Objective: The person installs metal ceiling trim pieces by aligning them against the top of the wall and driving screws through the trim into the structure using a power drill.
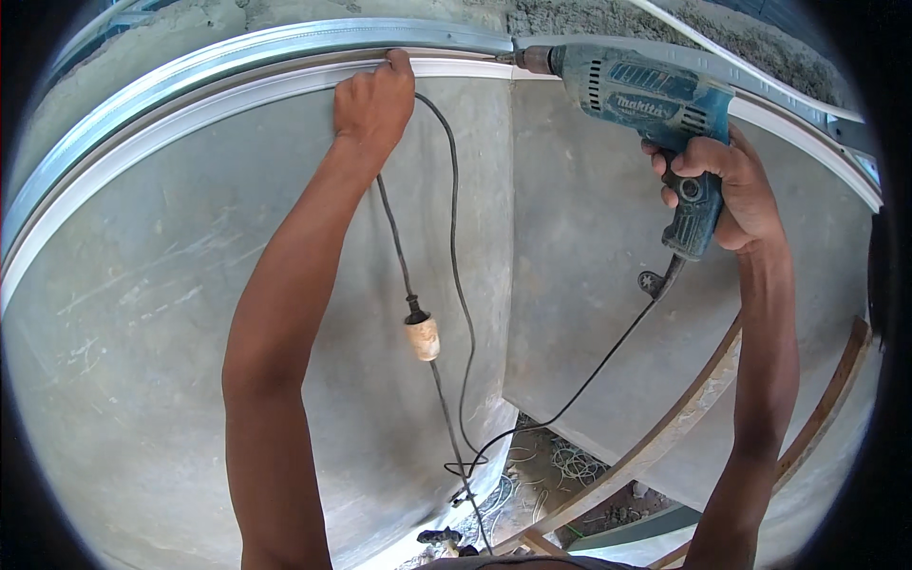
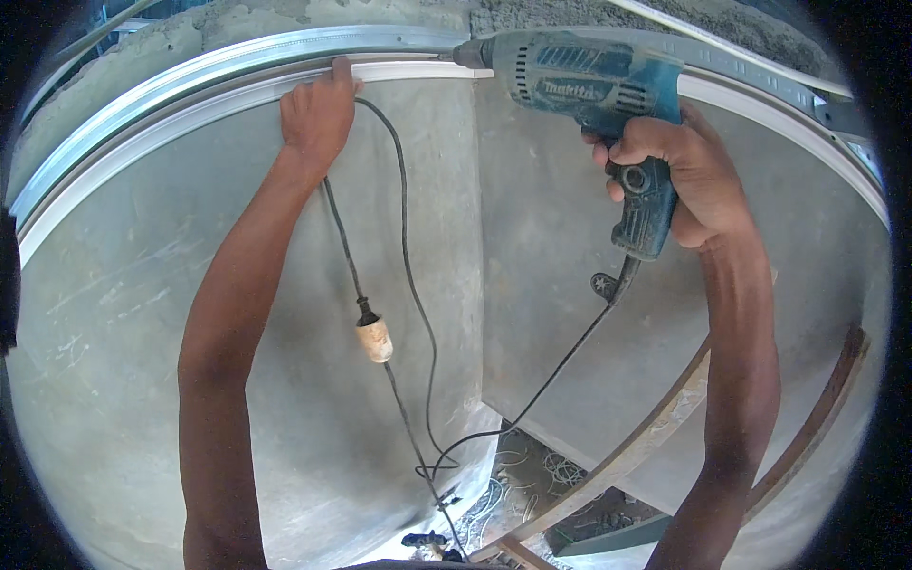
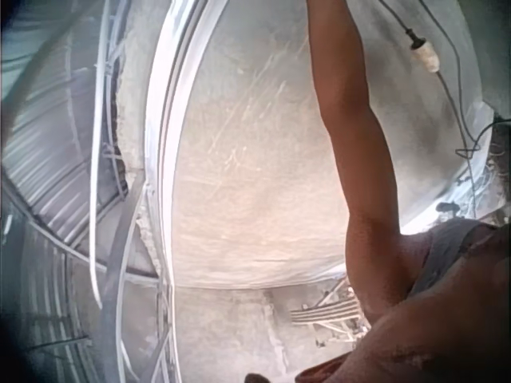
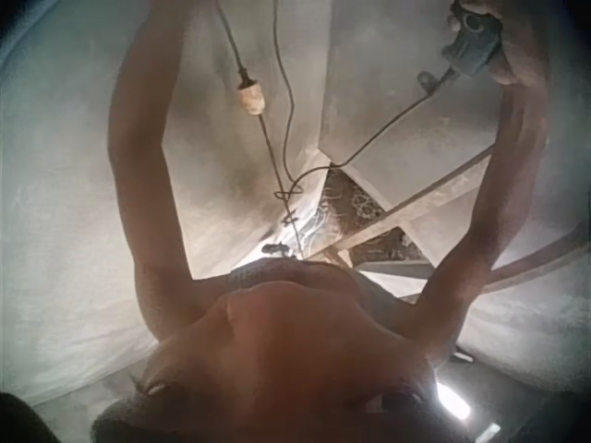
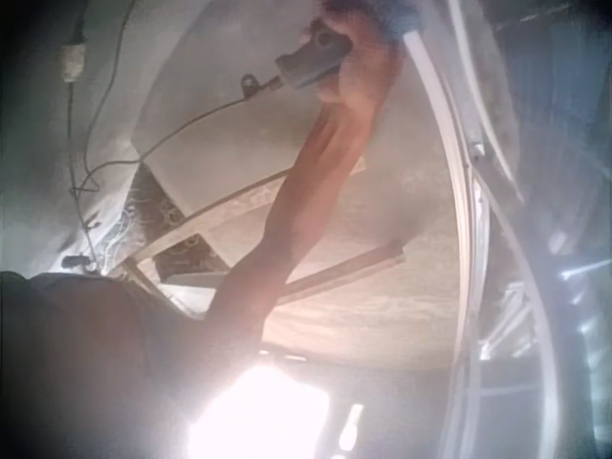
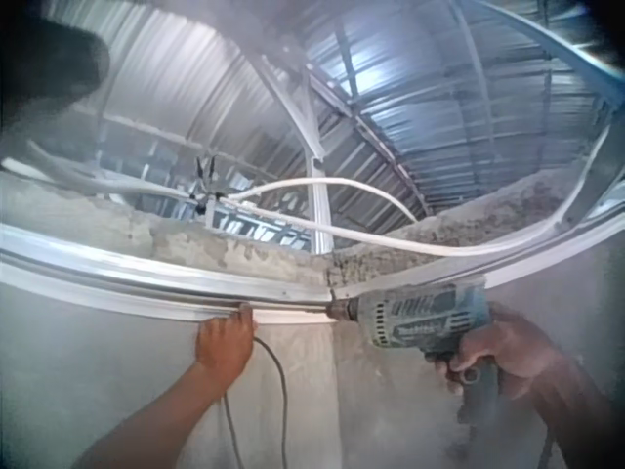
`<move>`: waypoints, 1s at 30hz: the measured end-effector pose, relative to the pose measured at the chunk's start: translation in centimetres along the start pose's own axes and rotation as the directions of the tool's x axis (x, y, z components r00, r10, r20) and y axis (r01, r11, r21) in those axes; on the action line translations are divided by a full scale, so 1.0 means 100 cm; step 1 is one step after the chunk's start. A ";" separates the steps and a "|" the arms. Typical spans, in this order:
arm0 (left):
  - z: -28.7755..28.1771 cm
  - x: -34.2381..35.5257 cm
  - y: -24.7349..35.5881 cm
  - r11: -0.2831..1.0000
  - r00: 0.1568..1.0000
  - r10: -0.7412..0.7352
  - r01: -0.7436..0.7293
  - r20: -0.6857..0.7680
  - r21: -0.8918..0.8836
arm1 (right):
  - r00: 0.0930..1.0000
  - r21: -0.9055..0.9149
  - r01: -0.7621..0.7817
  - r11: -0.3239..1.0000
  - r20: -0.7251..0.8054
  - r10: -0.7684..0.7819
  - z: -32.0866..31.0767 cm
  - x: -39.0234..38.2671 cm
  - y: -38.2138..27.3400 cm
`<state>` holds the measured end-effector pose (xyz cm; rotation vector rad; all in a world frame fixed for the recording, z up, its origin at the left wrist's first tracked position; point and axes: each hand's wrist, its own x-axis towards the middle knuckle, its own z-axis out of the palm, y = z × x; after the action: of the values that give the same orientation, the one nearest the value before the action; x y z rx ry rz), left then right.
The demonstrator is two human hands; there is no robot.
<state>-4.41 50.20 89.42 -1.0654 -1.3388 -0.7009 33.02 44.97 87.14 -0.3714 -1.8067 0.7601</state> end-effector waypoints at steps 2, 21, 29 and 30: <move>0.000 0.005 -0.004 0.999 1.000 0.016 -0.016 0.007 0.038 | 1.000 -0.006 -0.005 1.000 0.015 0.005 0.003 0.001 -0.002; -0.053 0.009 -0.015 0.996 0.977 0.049 -0.033 -0.206 0.079 | 0.993 -0.047 0.094 0.994 0.077 -0.091 0.037 -0.021 -0.049; -0.072 -0.004 -0.002 0.995 0.956 0.104 -0.098 -0.274 0.034 | 0.997 -0.151 0.080 0.985 0.011 -0.079 0.041 -0.042 -0.067; -0.070 -0.004 0.000 0.994 0.956 0.107 -0.103 -0.272 0.030 | 0.996 -0.128 0.084 0.988 0.012 -0.083 0.040 -0.043 -0.066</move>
<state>-1.52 43.77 89.70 -0.9800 -1.0412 -0.7286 31.55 36.24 87.57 -0.3748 -1.8710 0.5894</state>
